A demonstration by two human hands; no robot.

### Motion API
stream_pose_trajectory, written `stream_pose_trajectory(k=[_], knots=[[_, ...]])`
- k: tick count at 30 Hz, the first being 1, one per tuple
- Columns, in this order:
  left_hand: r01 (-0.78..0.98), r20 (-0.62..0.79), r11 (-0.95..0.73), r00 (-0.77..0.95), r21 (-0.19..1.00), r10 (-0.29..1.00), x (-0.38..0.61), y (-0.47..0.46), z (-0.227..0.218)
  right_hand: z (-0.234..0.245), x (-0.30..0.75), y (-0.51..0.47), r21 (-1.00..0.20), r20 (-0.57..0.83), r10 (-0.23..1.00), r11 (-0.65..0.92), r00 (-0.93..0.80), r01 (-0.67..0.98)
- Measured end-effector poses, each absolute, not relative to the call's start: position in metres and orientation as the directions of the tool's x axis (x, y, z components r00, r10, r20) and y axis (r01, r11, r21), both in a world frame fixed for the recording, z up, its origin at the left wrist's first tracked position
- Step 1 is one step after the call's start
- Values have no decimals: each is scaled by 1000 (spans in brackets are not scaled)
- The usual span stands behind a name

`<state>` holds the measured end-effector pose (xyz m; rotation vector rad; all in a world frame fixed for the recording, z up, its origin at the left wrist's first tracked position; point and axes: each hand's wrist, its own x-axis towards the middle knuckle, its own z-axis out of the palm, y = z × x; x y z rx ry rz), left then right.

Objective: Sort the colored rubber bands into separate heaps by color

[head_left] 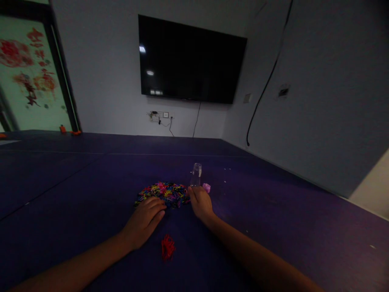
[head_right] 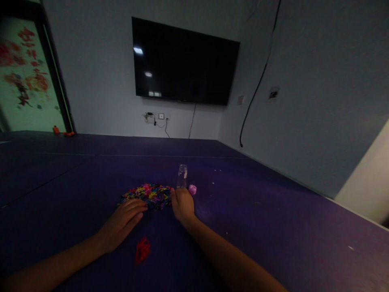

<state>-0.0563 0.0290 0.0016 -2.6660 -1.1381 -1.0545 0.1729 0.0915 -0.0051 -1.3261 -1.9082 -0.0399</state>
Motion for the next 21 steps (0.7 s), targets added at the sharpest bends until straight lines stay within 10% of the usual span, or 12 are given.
stream_pose_trajectory(k=[21], knots=[[804,492,-579,452,136,744,-56,29,-4,-3,169,96,-362,551,782,539,-292,760]])
